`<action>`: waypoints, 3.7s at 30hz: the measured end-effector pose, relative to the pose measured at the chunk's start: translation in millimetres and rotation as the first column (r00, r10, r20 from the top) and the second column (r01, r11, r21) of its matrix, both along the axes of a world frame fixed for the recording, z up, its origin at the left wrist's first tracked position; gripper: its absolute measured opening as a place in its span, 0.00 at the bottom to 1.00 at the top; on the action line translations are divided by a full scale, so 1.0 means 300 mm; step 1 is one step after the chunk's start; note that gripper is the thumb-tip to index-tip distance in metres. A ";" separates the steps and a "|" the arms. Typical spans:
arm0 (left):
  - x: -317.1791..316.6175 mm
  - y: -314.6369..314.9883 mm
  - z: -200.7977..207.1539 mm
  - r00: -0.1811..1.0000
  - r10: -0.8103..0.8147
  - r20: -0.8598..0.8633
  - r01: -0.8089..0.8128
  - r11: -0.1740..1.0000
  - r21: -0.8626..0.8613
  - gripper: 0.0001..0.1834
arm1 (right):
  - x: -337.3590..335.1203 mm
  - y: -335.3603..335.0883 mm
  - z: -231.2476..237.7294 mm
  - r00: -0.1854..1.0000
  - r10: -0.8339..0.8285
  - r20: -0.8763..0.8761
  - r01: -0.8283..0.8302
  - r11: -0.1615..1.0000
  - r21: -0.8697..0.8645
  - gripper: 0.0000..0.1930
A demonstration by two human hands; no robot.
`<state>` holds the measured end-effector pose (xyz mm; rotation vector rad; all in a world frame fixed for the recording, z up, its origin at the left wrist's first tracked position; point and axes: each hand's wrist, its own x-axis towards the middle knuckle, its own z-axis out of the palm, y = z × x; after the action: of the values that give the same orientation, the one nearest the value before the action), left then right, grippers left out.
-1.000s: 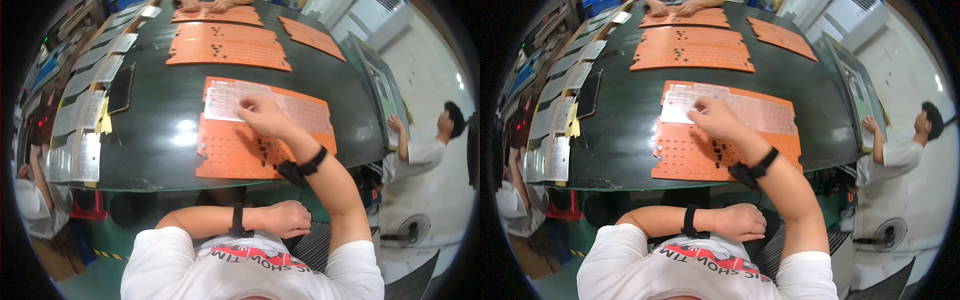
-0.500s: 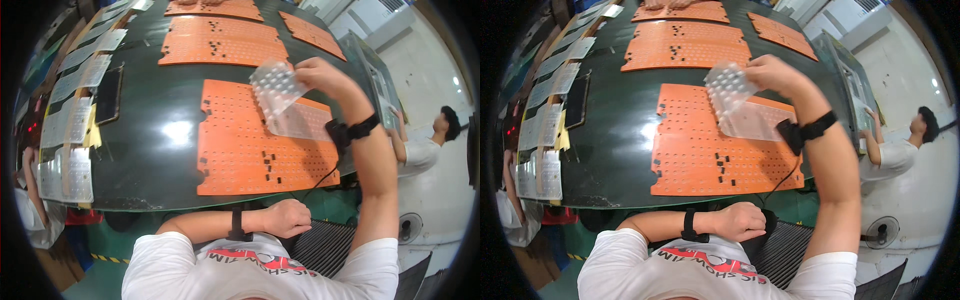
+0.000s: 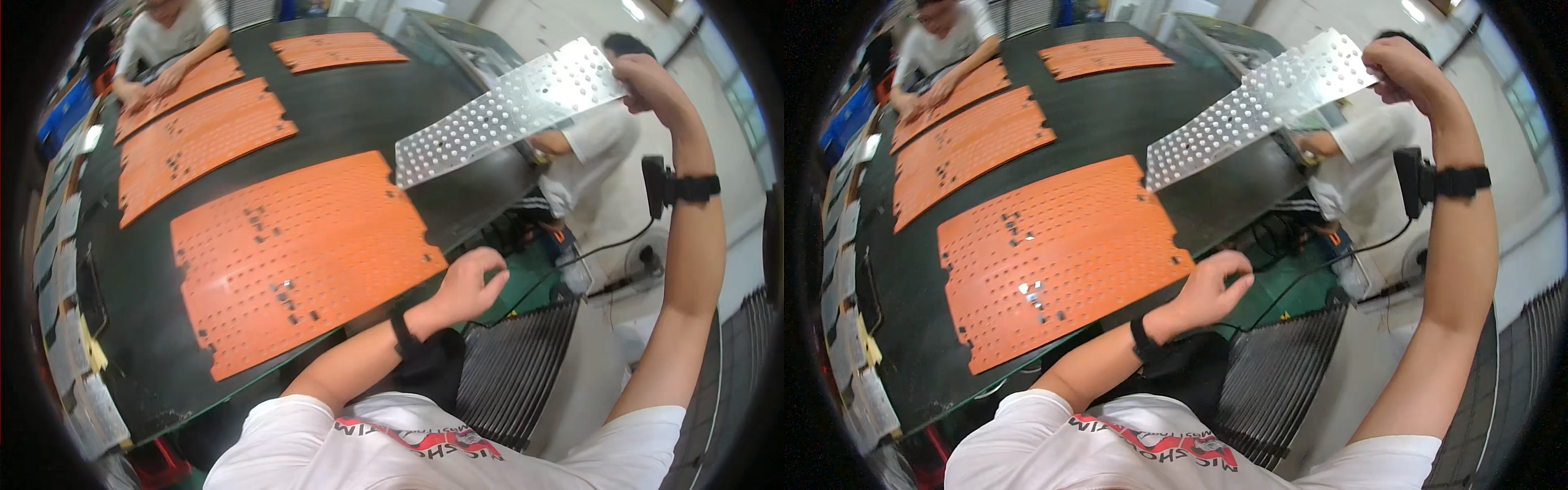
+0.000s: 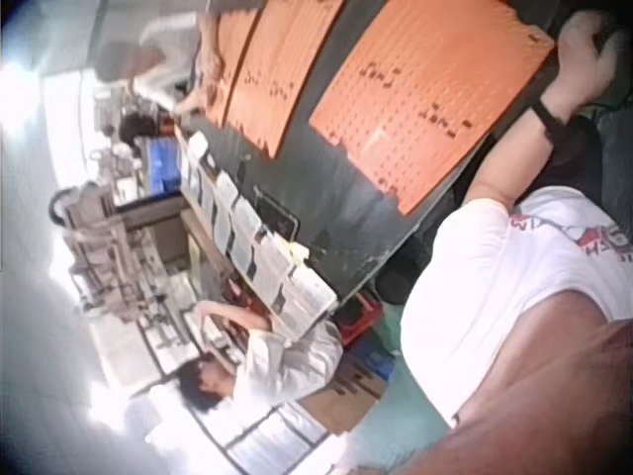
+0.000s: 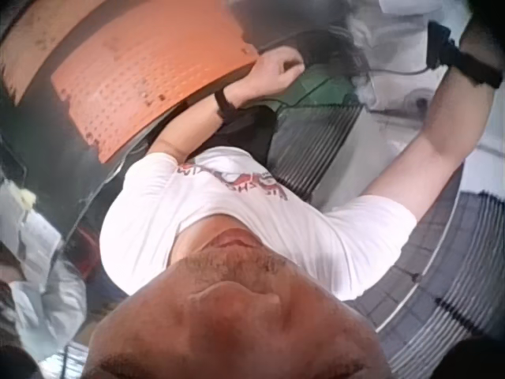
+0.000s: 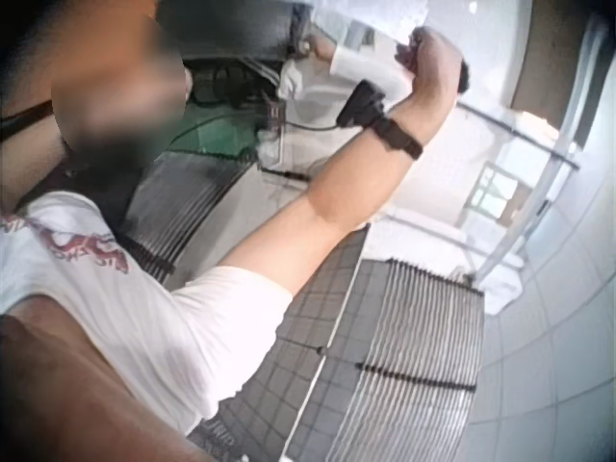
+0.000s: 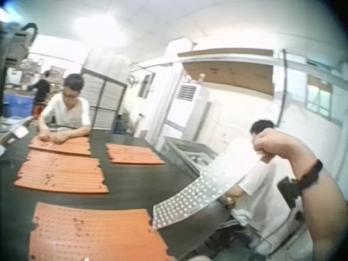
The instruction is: Assembling keyboard membrane and circuitry components on a production line table.
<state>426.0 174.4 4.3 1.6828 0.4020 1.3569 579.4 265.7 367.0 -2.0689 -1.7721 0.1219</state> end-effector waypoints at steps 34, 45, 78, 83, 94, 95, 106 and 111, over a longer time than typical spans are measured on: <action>0.855 -0.633 -0.246 0.471 -0.382 -0.795 0.879 0.273 0.390 0.34 | 0.049 -3.243 -1.489 -0.522 -0.184 -0.833 0.705 -0.643 -0.299 0.08; 0.671 -0.420 -0.299 0.504 -0.233 -0.832 0.794 0.505 0.340 0.32 | 0.272 -3.233 -1.496 -0.523 -0.135 -0.842 0.654 -0.696 -0.295 0.06; -1.203 -0.438 -0.029 0.234 0.536 -0.811 -0.847 0.522 0.100 0.30 | -0.826 -0.363 -1.229 0.358 0.930 -0.080 -0.894 0.366 0.259 0.17; -1.049 -0.227 0.009 0.456 0.425 -0.782 -0.587 0.804 0.094 0.23 | -0.890 -0.406 -1.276 0.340 0.940 -0.031 -0.911 0.337 0.237 0.26; -1.089 0.235 0.103 0.210 0.380 -0.901 -0.475 0.845 0.246 0.33 | -0.477 -0.113 -1.184 0.869 0.425 0.255 -0.423 0.904 -0.067 0.24; -1.192 0.265 0.085 0.160 0.397 -0.904 -0.602 0.764 0.229 0.36 | -0.475 -0.077 -1.141 0.882 0.389 0.265 -0.349 0.918 -0.187 0.24; -1.772 0.234 -0.019 0.546 0.578 -0.606 -0.835 0.427 -0.346 0.49 | -0.873 0.599 -1.082 0.756 0.493 -0.431 -0.632 0.721 -0.284 0.53; -1.834 0.285 -0.131 0.357 0.585 -0.728 -0.917 0.368 -0.155 0.46 | -1.028 0.660 -1.189 0.645 0.465 -0.606 -0.668 0.729 -0.152 0.52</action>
<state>-124.2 260.0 -35.0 1.3214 2.0522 1.1000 270.9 463.5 10.4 -1.3439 -2.0517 1.1868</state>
